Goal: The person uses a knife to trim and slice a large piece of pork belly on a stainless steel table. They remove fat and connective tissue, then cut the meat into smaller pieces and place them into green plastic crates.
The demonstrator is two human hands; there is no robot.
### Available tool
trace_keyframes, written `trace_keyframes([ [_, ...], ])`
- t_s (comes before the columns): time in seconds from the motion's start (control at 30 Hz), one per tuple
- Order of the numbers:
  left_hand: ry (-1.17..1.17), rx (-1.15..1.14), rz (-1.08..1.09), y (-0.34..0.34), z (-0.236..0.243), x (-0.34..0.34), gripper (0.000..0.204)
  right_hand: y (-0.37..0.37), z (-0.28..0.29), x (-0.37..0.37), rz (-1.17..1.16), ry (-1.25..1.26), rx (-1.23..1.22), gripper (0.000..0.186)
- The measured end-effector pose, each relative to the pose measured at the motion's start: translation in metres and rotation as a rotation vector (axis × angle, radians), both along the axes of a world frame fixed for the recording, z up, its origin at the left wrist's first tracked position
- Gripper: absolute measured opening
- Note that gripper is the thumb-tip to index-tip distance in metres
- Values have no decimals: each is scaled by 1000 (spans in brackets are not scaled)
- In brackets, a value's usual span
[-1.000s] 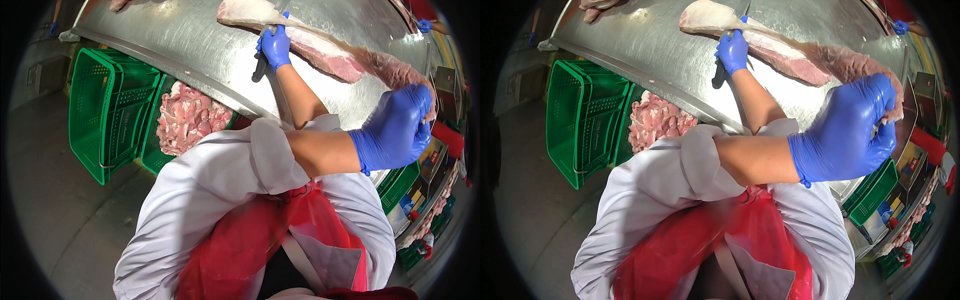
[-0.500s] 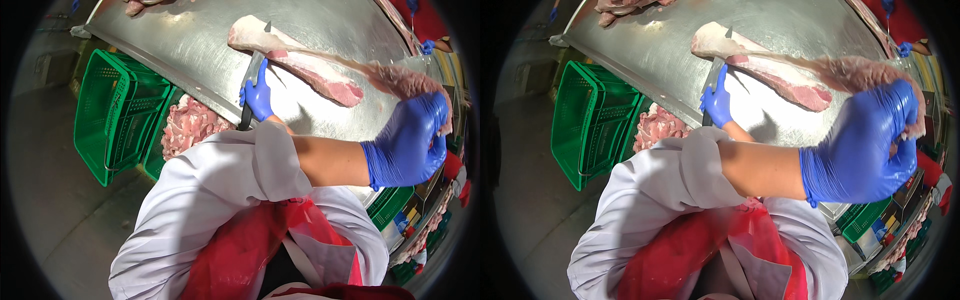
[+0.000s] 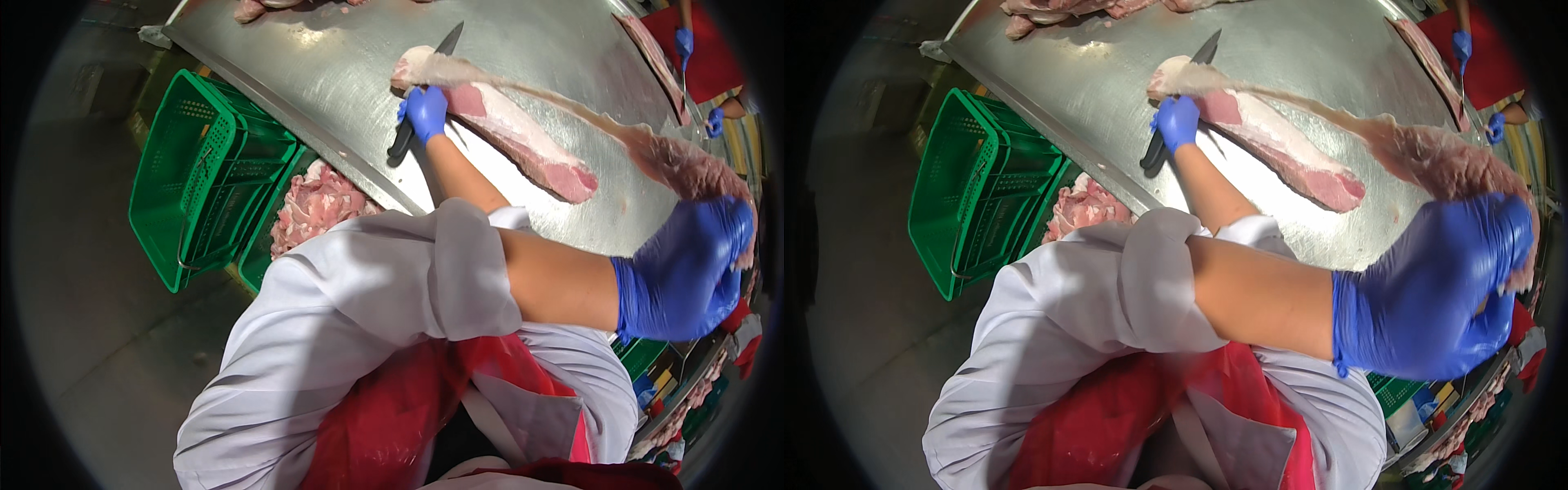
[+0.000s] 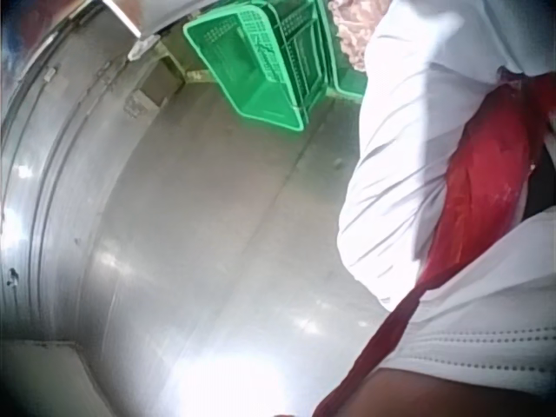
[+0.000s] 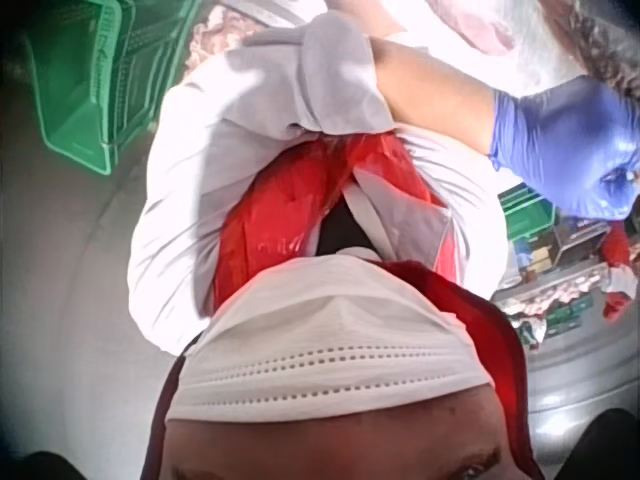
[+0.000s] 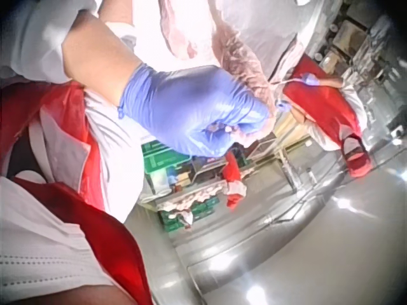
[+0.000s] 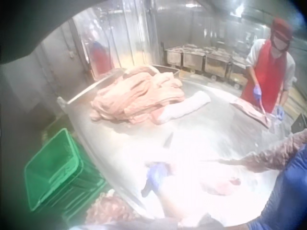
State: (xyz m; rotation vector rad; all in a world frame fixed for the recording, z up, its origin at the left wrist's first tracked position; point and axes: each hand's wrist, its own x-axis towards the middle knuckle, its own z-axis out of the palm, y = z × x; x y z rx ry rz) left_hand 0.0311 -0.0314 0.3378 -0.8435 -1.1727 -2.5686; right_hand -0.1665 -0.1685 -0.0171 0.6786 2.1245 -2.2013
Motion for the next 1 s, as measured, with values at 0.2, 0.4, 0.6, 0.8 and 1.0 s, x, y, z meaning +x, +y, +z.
trace_keyframes([
  [0.2,113,61,120,-4,18,-30,16,-75,20,79,76,58,59,75],
  [0.4,210,119,26,21,57,-27,12,-71,31,44,2,114,97,47],
  [0.6,200,68,-173,30,90,-48,10,-87,79,108,283,98,-128,59],
  [0.8,227,-230,-275,-31,115,-102,9,42,130,173,579,136,-284,73],
  [1.0,170,-412,-207,-132,91,-106,14,219,146,378,846,-105,53,68],
])
